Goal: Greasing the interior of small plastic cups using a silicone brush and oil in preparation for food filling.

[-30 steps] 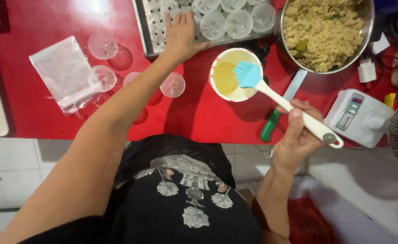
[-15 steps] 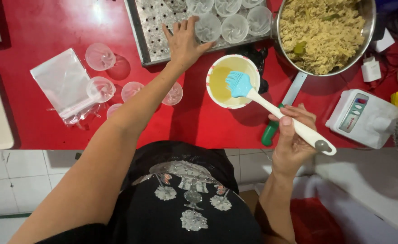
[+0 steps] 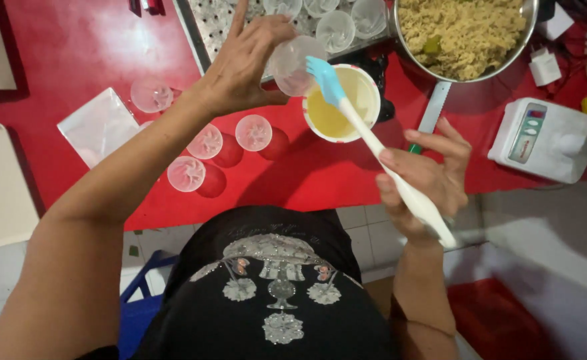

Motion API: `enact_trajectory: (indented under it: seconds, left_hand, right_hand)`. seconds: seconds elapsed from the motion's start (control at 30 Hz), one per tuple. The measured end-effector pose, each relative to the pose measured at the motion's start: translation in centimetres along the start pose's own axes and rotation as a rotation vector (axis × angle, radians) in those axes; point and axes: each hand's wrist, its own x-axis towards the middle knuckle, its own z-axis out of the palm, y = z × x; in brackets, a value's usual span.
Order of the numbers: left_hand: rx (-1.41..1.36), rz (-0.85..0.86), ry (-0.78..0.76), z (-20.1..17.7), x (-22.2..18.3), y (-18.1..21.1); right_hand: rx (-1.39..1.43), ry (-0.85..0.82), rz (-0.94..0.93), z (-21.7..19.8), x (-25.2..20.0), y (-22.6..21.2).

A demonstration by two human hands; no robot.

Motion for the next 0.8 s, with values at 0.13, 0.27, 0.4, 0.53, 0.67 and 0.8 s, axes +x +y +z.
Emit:
enact_trajectory:
  seconds: [0.13,0.27,0.4,0.53,0.67,0.8]
  left_hand:
    - [-0.033,0.117,-0.091,-1.5,1.8,1.8]
    - [0.095,0.312,-0.202,-1.6,3.4,2.7]
    - [0.197,0.371,-0.242,-1.9,4.7,2.8]
    - [0.249,0.445,-0.283,-2.0,6.1,3.5]
    - [0.331,0.537,-0.267,-0.5,7.0,2.3]
    - [0.265,0.531,-0.244,-1.9,7.9,4.1]
  right_hand:
    - [0.018,-0.055,-0.08,0.5,0.1,0.3]
    - [0.018,-0.091,-0.114,1.1,-0.5,1.0]
    - [-0.165,-0.052,-0.081,1.1,-1.8,0.0]
    - [-0.171,0.027,-0.092,1.9,-3.5,0.9]
    - [-0.302,0.079,-0.131,2.5,-4.2,1.4]
    - [-0.276,0.179,-0.138,2.5,-5.8,1.8]
